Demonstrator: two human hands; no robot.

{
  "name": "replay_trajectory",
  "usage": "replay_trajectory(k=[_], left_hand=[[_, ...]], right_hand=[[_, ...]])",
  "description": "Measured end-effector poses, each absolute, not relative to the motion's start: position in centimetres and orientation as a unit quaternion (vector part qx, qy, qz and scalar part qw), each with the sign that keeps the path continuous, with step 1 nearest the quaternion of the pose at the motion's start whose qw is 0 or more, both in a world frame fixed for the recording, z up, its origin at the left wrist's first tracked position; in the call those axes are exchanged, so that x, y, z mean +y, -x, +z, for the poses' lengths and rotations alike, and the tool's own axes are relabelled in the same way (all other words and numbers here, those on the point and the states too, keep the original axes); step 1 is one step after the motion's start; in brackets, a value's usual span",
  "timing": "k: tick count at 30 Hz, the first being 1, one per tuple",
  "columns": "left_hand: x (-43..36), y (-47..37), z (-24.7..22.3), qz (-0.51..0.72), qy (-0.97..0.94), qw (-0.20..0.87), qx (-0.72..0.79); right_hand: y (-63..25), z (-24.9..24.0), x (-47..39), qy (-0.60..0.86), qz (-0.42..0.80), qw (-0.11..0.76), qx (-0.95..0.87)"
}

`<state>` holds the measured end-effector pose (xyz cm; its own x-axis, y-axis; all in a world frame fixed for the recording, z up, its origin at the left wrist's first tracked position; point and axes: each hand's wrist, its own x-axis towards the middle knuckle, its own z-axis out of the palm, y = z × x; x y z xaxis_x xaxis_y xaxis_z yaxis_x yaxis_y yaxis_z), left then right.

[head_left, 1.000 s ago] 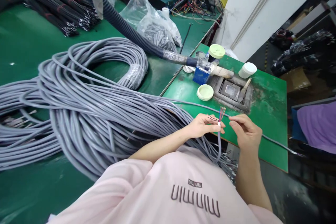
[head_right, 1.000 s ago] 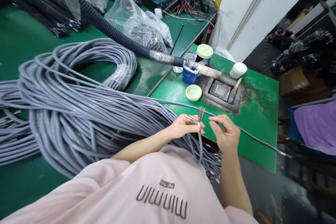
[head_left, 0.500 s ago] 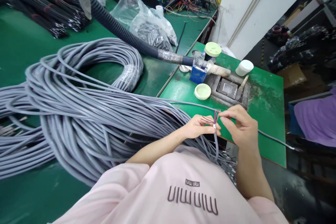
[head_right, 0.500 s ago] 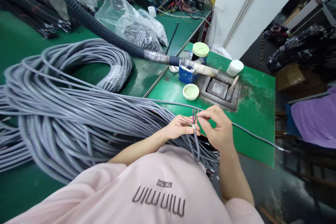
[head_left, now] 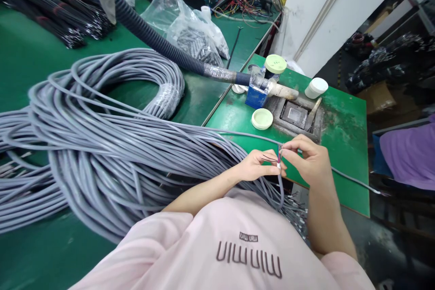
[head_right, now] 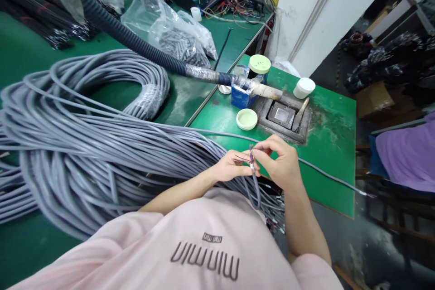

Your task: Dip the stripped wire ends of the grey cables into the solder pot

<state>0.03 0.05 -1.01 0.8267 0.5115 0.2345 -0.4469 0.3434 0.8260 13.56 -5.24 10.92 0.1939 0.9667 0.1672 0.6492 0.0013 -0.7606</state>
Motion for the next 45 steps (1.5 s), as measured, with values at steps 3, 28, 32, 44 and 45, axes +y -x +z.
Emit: replay_trajectory(k=[3,28,32,44,45], left_hand=[[-0.2,-0.2,-1.3,0.302,-0.454,0.837,0.051],[1.3,-1.0,-0.6,0.293,-0.116,0.942,0.117],[1.2,-0.4,-0.3,0.322,-0.208,0.910,0.159],[2.1,2.2,-0.8,0.338,-0.751,0.551,0.135],[2.1,2.2,-0.9,0.340,-0.754,0.546,0.134]], right_hand=[[-13.8,9.9,-5.4,0.665,0.221,0.425,-0.573],[-14.8,4.1,-6.9,0.530,-0.014,0.285,-0.799],[-14.8,4.9,-5.0,0.523,-0.041,0.338,-0.781],[-17.0,7.8,5.0,0.631,-0.001,0.364,-0.685],[-17.1,7.6,5.5,0.633,0.001,0.361,-0.685]])
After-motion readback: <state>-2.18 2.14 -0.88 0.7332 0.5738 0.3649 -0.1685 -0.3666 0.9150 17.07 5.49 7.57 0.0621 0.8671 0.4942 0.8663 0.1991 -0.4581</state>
